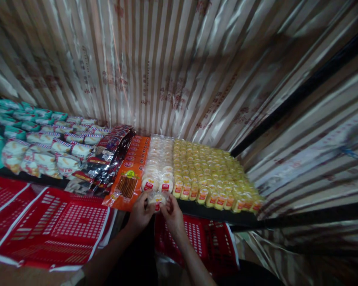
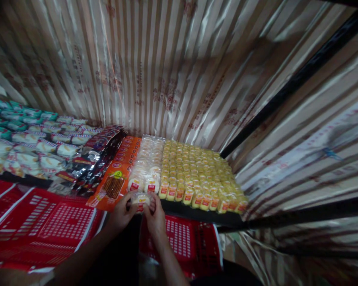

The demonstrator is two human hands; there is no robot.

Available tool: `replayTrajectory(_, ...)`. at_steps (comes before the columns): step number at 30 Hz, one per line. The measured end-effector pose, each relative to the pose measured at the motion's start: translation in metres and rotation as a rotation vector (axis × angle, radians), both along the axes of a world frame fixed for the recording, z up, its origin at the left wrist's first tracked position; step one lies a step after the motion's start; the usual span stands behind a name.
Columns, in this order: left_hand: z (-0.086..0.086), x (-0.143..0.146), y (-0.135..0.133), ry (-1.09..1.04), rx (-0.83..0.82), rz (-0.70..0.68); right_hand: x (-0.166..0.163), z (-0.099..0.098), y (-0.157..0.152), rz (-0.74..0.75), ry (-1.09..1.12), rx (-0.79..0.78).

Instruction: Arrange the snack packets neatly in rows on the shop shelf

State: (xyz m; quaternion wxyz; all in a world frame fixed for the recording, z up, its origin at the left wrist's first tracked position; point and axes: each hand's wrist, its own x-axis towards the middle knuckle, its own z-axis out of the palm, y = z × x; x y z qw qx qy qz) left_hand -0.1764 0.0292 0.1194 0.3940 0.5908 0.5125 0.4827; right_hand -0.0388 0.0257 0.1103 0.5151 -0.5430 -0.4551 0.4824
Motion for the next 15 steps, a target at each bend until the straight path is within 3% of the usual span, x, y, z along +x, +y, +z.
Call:
replayTrajectory(5, -0.003, 0.004, 0.000, 0.095, 0.033, 0.093, -0.003, 0.006, 0.000, -0.073, -0.038, -0.008)
replayTrajectory(8, -0.004, 0.004, -0.001, 0.161, 0.108, 0.144, 0.005, 0.010, -0.001, -0.190, -0.155, 0.029)
replayTrajectory(15, -0.005, 0.001, 0.003, 0.478, 0.299, 0.132, 0.024, 0.009, -0.002, -0.329, -0.308, 0.052)
